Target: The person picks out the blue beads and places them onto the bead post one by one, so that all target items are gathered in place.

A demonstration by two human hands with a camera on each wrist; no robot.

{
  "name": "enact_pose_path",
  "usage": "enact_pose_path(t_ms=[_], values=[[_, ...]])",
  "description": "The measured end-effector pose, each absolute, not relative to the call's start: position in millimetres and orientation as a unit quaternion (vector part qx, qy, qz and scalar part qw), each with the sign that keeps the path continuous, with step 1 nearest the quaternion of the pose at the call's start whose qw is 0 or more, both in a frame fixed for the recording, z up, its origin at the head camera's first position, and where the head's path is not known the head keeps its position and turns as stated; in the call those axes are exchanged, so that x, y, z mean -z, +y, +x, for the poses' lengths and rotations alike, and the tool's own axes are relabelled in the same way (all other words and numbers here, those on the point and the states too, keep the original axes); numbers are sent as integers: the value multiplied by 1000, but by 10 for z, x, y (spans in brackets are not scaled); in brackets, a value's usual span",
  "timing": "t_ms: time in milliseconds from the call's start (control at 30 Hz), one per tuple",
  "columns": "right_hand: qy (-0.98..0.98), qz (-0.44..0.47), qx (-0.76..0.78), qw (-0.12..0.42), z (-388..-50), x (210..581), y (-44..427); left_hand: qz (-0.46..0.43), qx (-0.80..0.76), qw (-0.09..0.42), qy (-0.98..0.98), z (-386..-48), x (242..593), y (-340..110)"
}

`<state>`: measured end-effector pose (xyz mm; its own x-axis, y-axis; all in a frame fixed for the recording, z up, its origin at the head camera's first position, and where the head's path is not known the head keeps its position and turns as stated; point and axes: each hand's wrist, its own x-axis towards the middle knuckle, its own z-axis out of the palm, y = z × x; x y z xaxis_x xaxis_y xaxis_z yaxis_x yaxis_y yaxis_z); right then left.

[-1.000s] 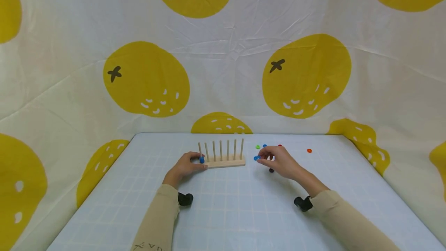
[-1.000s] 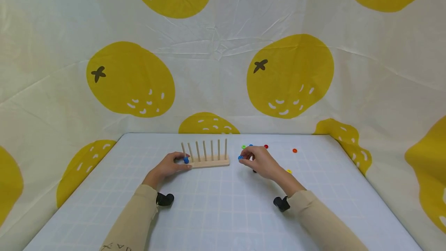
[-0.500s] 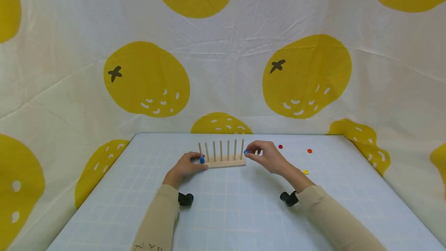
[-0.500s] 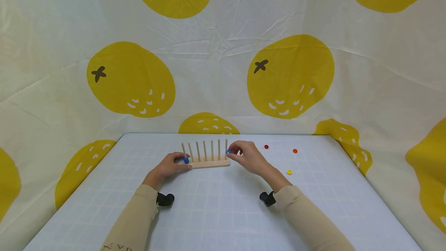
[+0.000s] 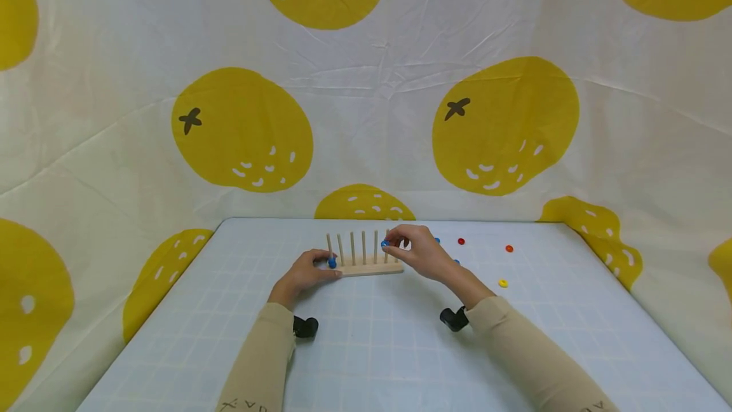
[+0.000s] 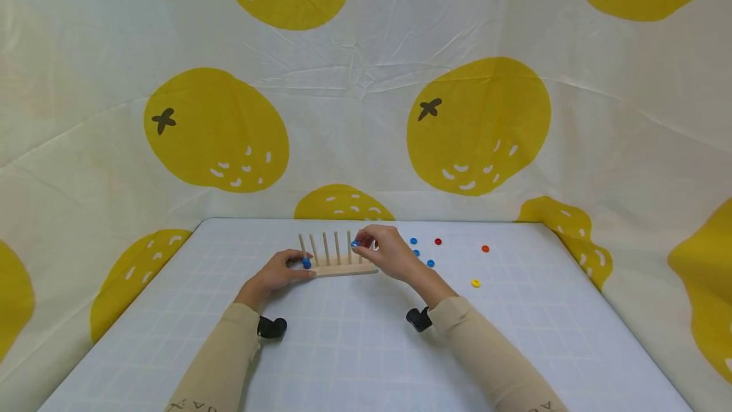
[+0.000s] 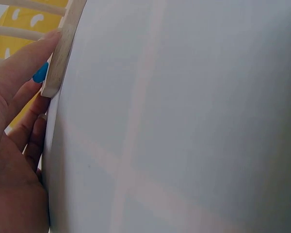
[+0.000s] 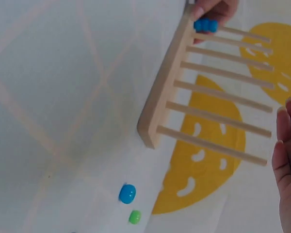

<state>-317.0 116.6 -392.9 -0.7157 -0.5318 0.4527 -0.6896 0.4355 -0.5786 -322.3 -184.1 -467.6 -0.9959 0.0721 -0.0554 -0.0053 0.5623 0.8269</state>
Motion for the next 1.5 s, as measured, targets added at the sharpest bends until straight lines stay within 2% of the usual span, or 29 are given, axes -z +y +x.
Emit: enact_pose_path(t_ms=[333,1500], values=[[-841,367,-389,80,-3224,3899,954,11,-462,42,886,-3246,4716,-1845],[-854,399,-328,64,-3499,3750,49,54,-455,28,888,-3239,4667,-1864]])
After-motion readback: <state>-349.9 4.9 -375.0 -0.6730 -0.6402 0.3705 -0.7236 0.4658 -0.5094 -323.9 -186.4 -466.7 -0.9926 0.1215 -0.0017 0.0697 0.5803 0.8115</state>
